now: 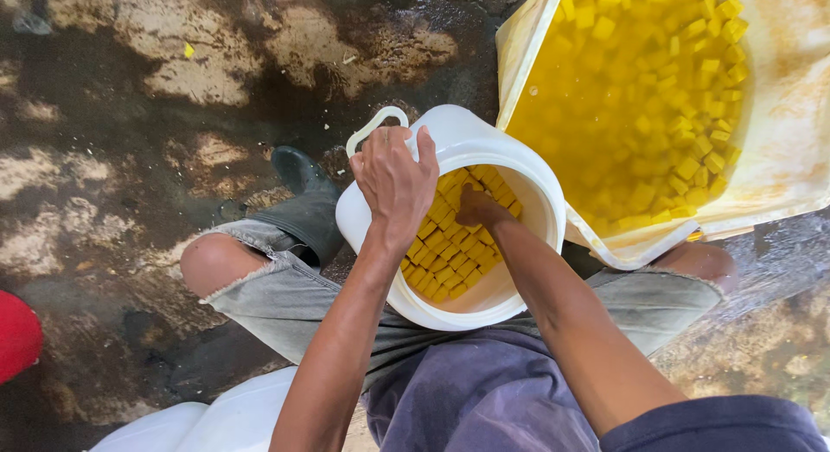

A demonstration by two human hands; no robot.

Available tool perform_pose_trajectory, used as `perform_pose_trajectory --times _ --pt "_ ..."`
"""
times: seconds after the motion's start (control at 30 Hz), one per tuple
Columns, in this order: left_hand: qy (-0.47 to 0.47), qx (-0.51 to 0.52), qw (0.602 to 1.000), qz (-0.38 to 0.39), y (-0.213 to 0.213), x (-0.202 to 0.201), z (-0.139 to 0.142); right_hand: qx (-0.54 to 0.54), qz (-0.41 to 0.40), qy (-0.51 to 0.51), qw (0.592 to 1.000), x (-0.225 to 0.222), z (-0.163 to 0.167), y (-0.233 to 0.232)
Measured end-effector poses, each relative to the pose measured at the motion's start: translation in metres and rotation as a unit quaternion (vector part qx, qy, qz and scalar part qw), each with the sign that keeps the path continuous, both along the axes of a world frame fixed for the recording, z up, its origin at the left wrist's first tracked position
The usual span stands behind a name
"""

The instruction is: The person sits on the ground beside a large basin filled with yellow cheese cubes in brine. They repeatedly pick cubes from the liquid by hand and place them into a white plastic bucket on their lap, occasionally stacking cubes in their hand before adding them to the bucket.

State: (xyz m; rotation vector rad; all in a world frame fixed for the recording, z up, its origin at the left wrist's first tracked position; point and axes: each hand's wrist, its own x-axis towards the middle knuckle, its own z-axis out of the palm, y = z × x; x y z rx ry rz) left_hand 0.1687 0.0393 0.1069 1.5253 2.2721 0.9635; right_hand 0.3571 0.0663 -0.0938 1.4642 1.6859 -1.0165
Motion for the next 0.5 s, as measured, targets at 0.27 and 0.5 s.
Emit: perform_pose_trajectory --times 0.27,0.5 --pt "0.027 -0.027 0.999 -0.025 -0.002 -0.004 -0.013 0.12 0.142 -0.103 0.977 -0.05 0.049 0.002" --pt "0.032 0.063 0.997 -0.04 -0.016 -0.009 0.01 0.299 0.205 0.349 0.864 -0.019 0.189 -0.053"
